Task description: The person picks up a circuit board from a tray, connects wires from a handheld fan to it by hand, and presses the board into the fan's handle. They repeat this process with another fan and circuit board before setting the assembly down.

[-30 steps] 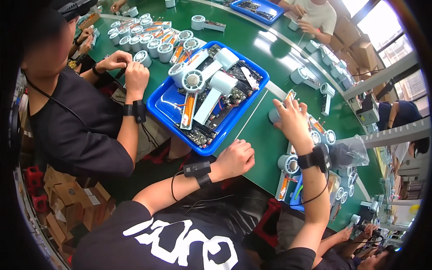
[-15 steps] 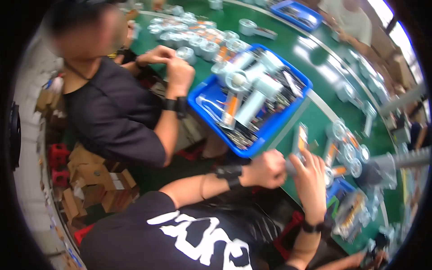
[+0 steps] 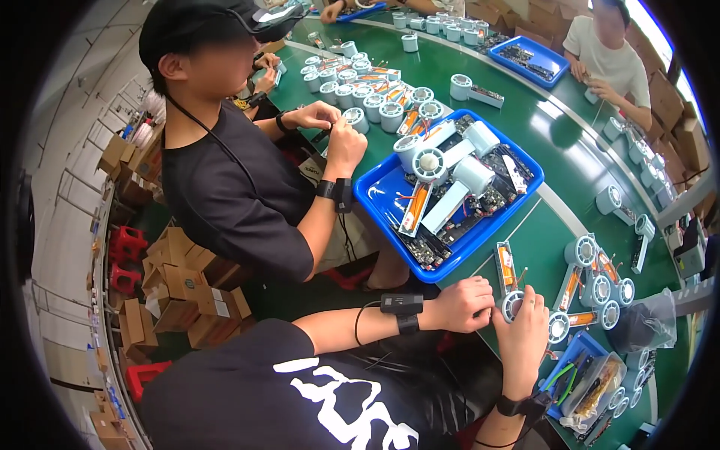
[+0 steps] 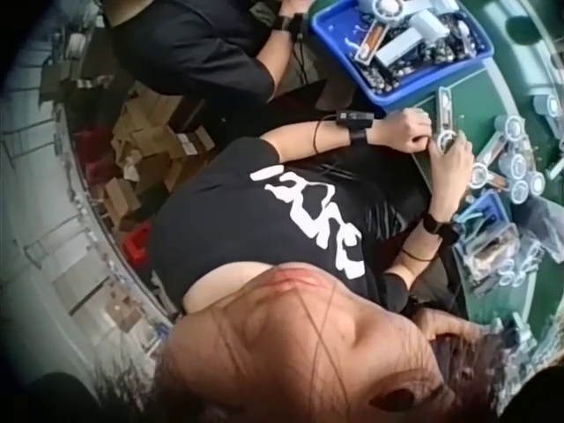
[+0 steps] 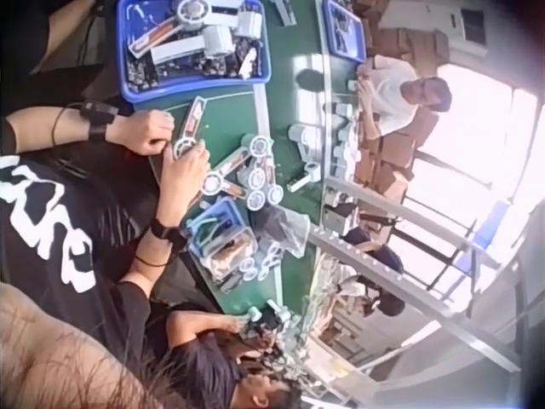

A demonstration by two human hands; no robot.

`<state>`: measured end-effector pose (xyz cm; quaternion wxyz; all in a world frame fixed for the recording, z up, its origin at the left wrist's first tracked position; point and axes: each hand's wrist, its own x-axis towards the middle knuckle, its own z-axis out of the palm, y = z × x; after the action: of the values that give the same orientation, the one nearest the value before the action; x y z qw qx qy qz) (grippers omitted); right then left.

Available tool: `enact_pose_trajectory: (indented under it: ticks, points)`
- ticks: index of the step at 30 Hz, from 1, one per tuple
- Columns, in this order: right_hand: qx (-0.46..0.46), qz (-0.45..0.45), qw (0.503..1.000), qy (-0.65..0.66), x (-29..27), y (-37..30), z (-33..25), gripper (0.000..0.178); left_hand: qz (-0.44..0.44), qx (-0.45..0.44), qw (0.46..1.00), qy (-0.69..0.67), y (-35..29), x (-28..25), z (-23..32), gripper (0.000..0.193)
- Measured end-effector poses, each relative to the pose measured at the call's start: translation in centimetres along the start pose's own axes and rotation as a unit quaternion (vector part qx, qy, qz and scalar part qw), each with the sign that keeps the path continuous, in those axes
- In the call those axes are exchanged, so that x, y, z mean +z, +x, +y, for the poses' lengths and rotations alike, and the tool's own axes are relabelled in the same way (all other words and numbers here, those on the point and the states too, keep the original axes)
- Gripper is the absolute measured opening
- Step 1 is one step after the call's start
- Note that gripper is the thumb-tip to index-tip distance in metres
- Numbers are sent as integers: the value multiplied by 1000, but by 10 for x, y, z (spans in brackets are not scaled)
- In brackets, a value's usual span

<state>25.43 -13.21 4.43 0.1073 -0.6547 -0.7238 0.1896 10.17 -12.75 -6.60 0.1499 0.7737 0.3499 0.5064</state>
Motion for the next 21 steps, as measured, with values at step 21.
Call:
enact_pose_trajectory:
  ticks: [21]
  points:
    - [-420,79,891,-153,2,176,60,44,7,-9,999,-47,17,37,-92,24]
